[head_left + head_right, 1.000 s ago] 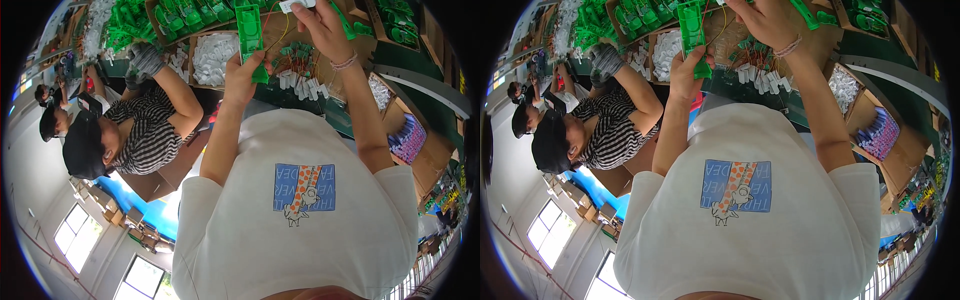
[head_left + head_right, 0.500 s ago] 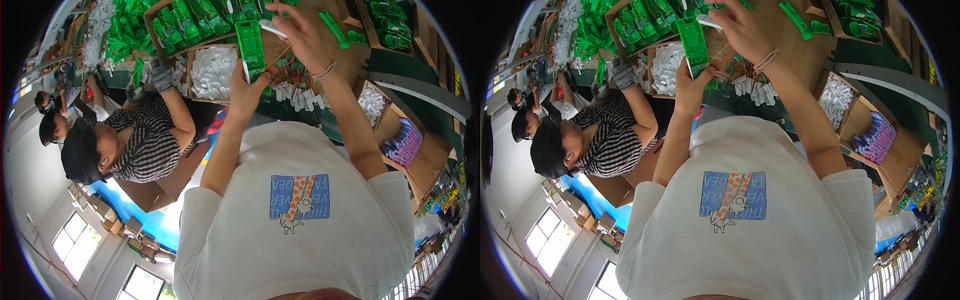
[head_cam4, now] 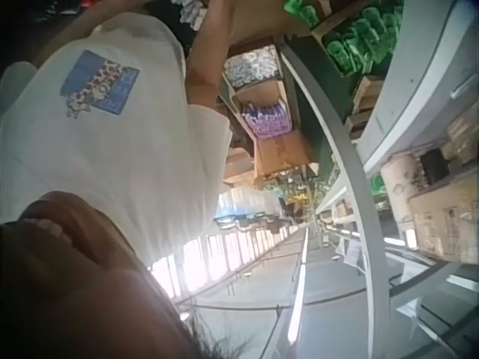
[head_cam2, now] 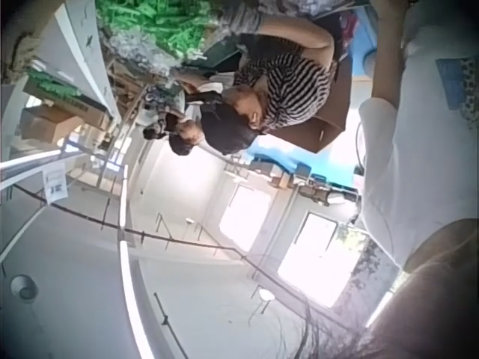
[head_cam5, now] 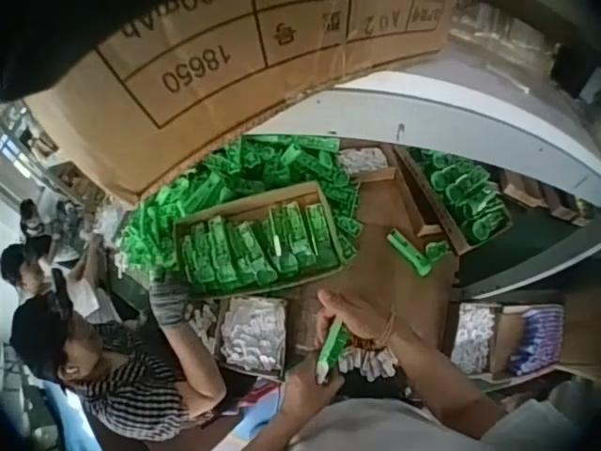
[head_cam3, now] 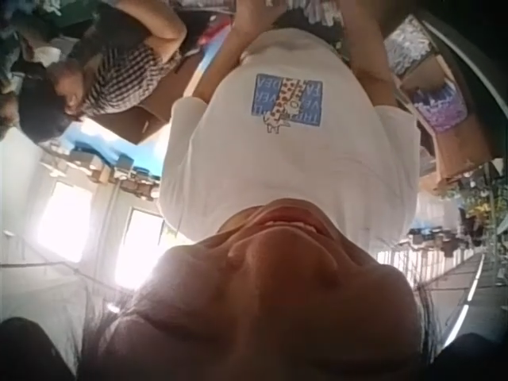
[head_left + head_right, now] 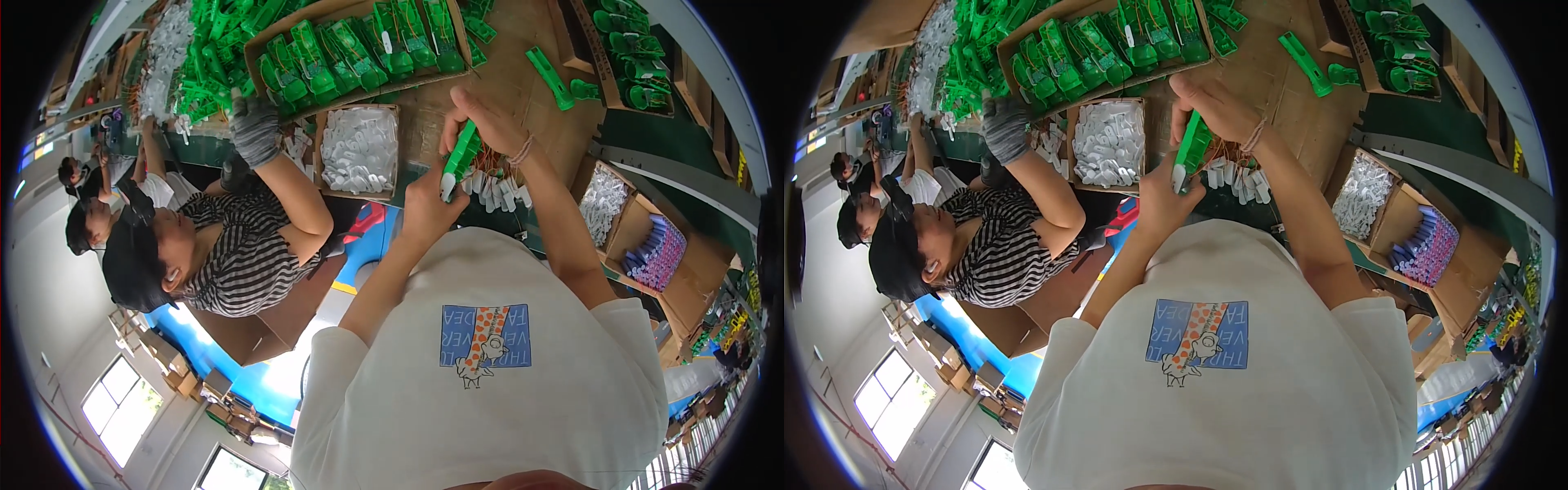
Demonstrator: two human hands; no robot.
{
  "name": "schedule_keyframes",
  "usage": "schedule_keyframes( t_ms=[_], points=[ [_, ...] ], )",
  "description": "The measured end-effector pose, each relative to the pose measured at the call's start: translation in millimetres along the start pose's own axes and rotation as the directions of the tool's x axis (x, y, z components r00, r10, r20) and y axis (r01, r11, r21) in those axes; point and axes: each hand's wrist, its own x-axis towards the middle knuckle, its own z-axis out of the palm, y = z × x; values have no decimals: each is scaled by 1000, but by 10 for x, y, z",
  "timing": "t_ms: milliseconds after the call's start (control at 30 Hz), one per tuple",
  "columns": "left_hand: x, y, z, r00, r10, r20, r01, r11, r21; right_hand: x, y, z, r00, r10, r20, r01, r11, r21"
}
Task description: Assembling small components into green plastic housings at a factory workbench.
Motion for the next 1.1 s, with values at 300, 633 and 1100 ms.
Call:
schedule_keyframes(
  t_ms=[300,633,1100],
  points=[
    [1232,-555,-131,965,29,-260,-9,997,76,169,654,-1259,649,-69,-758,-61,988,-143],
    [657,-843,81,956,184,-229,-189,982,-3,-420,1590,-1193,541,-214,-813,-627,542,-559],
    [-1543,-926,-140,553,-816,168,459,130,-879,920,1663,1141,930,-347,-123,41,430,-902]
  ],
)
